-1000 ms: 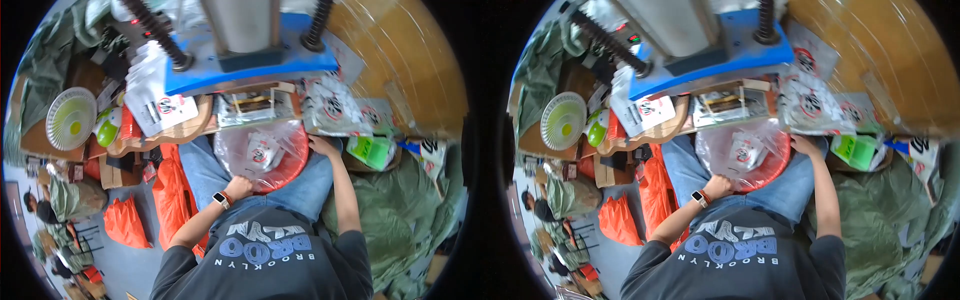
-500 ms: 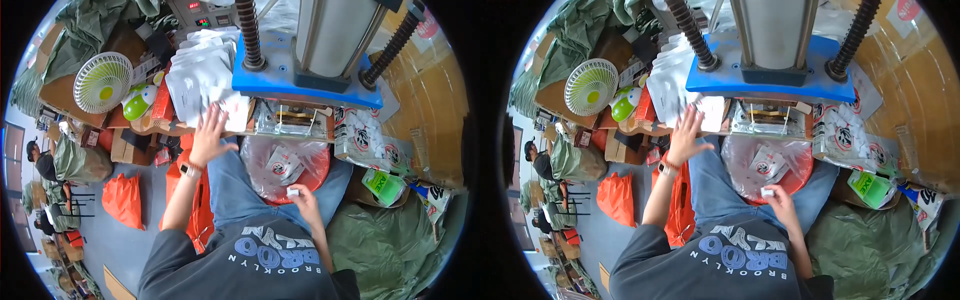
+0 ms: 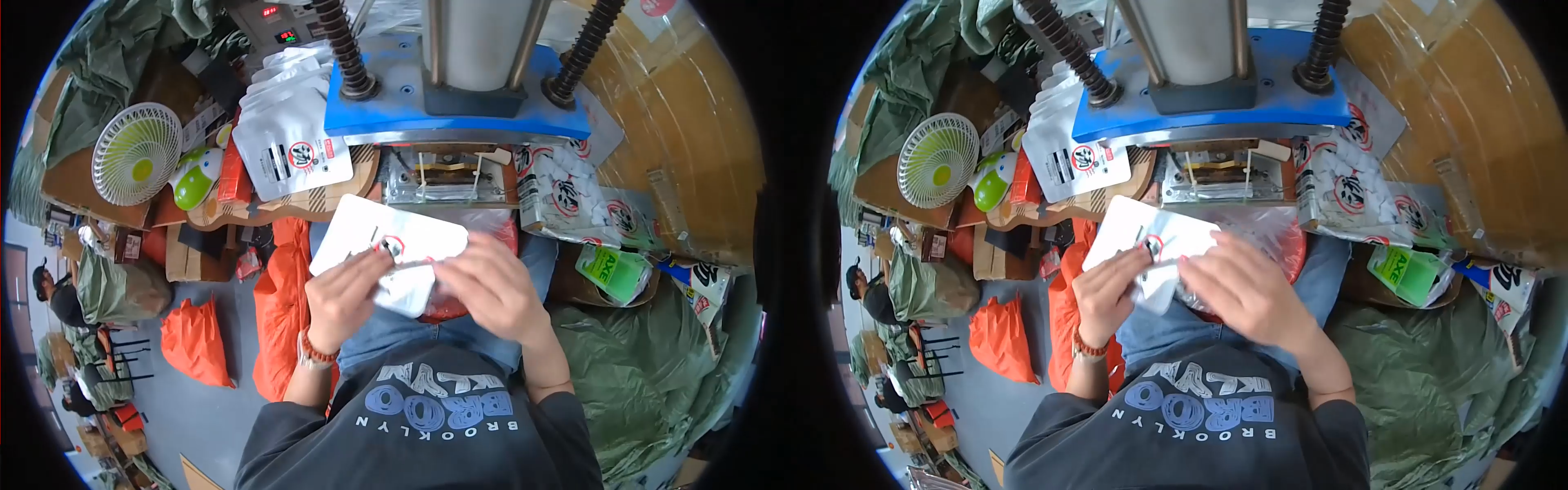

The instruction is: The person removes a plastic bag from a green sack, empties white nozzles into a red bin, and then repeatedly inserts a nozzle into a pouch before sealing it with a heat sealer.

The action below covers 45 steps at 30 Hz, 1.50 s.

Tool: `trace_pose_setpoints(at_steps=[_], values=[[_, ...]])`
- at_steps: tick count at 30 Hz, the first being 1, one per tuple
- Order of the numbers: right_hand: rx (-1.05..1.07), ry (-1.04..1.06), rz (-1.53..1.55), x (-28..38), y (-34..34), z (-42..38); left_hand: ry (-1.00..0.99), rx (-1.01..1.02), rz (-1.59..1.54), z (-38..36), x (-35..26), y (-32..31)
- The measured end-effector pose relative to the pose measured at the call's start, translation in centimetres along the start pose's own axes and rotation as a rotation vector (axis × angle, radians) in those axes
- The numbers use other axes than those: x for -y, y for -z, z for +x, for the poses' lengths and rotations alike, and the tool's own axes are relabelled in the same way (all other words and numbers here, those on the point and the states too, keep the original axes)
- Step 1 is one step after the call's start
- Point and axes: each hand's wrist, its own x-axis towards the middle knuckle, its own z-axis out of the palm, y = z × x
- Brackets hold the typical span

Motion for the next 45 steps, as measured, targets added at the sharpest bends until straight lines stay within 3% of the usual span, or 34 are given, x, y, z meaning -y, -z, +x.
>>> trace_pose_setpoints(at_steps=[2, 4, 5, 7, 8, 10, 11, 12, 13, 14, 16, 20, 22, 23, 24, 25, 26, 28, 30, 32, 34, 35, 36, 37, 38, 40, 42, 45], values=[[-0.038, -0.007, 0.140, 1.5, 2.4, 0.2, -0.110, 0.069, -0.189, 0.5, -0.7, 1.0], [-0.035, -0.088, 0.246, 1.4, 3.1, 0.3, -0.084, 0.153, -0.395, 0.9, -1.6, 0.9], [-0.029, -0.164, 0.356, 1.3, 3.2, 0.2, -0.004, 0.228, -0.452, 0.7, -1.4, -0.2], [0.006, -0.352, 0.210, -1.5, 1.0, -1.5, 0.219, 0.274, -0.608, 0.1, -0.1, -4.5], [-0.009, -0.473, 0.158, -2.6, 0.0, -1.9, 0.505, 0.448, -0.665, -0.2, 0.7, -6.6], [-0.039, -0.570, 0.002, -4.3, 1.4, -3.2, 0.844, 0.392, -0.935, 0.5, 1.0, -9.1], [-0.195, -0.647, 0.061, -4.6, 2.8, -3.8, 0.843, 0.292, -1.052, 1.6, 1.1, -9.7], [-0.266, -0.664, -0.052, -4.7, 4.6, -3.9, 0.852, 0.195, -1.167, 2.4, 1.2, -10.1], [-0.299, -0.807, -0.036, -4.8, 6.1, -3.3, 0.925, 0.177, -1.297, 3.7, 1.5, -10.1], [-0.280, -0.792, -0.164, -5.9, 6.7, -3.2, 0.997, 0.187, -1.344, 4.7, 2.0, -10.1], [-0.044, -0.723, -0.518, -10.5, 5.0, -4.5, 1.038, 0.199, -1.449, 5.8, 2.7, -10.5], [0.124, -0.861, -0.381, -11.8, 2.6, -7.6, 0.986, 0.138, -1.345, 5.7, 2.5, -11.1], [0.067, -0.936, -0.241, -10.1, 3.3, -7.9, 0.942, 0.514, -0.799, 6.6, 4.4, -8.6], [0.007, -0.989, -0.091, -10.2, 3.7, -8.3, 0.751, 0.099, -0.716, 4.9, 6.7, -9.7], [0.005, -0.984, -0.091, -10.6, 4.1, -8.8, 0.703, -0.057, -0.589, 5.6, 8.2, -8.2], [-0.077, -0.965, -0.016, -11.0, 4.1, -9.6, 0.446, -0.166, 0.159, 5.7, 10.1, -6.4], [-0.161, -0.941, 0.060, -11.4, 3.9, -10.1, 0.419, 0.005, 0.740, 5.5, 10.9, -5.1], [-0.162, -0.921, -0.011, -11.9, 3.4, -10.1, 0.440, 0.306, 0.596, 2.6, 13.5, -4.7], [-0.281, -0.859, -0.174, -12.6, 2.8, -9.1, 0.198, 0.305, 0.472, -0.5, 13.8, -4.5], [-0.370, -0.883, -0.113, -11.0, 3.5, -7.6, 0.213, 0.021, 0.359, -2.2, 13.4, -4.2], [-0.709, -0.750, 0.269, -8.1, 3.5, -5.0, 0.413, -0.091, 0.022, -2.0, 11.2, -2.8], [-0.591, -0.796, 0.316, -5.5, 4.0, -3.9, 0.450, -0.123, -0.008, -1.5, 9.4, -2.1], [-0.487, -0.659, 0.234, -3.7, 4.0, -3.5, 0.450, -0.124, -0.010, -1.0, 7.9, -1.8], [-0.297, -0.386, -0.093, -2.0, 4.6, -1.8, 0.336, -0.170, 0.028, -0.5, 6.4, -1.8], [-0.260, -0.400, -0.078, -0.2, 3.4, -1.2, 0.222, -0.213, 0.064, 0.1, 4.8, -1.8], [-0.091, -0.186, -0.144, -0.1, 0.8, -0.6, 0.082, -0.169, 0.078, 1.0, 1.7, -1.5], [-0.038, -0.096, -0.102, 0.1, -0.2, -0.6, -0.039, -0.052, 0.101, 1.5, -0.5, -1.0], [-0.033, -0.059, 0.031, 3.0, 3.7, -0.6, -0.192, 0.071, -0.150, 1.9, -2.6, 1.2]])
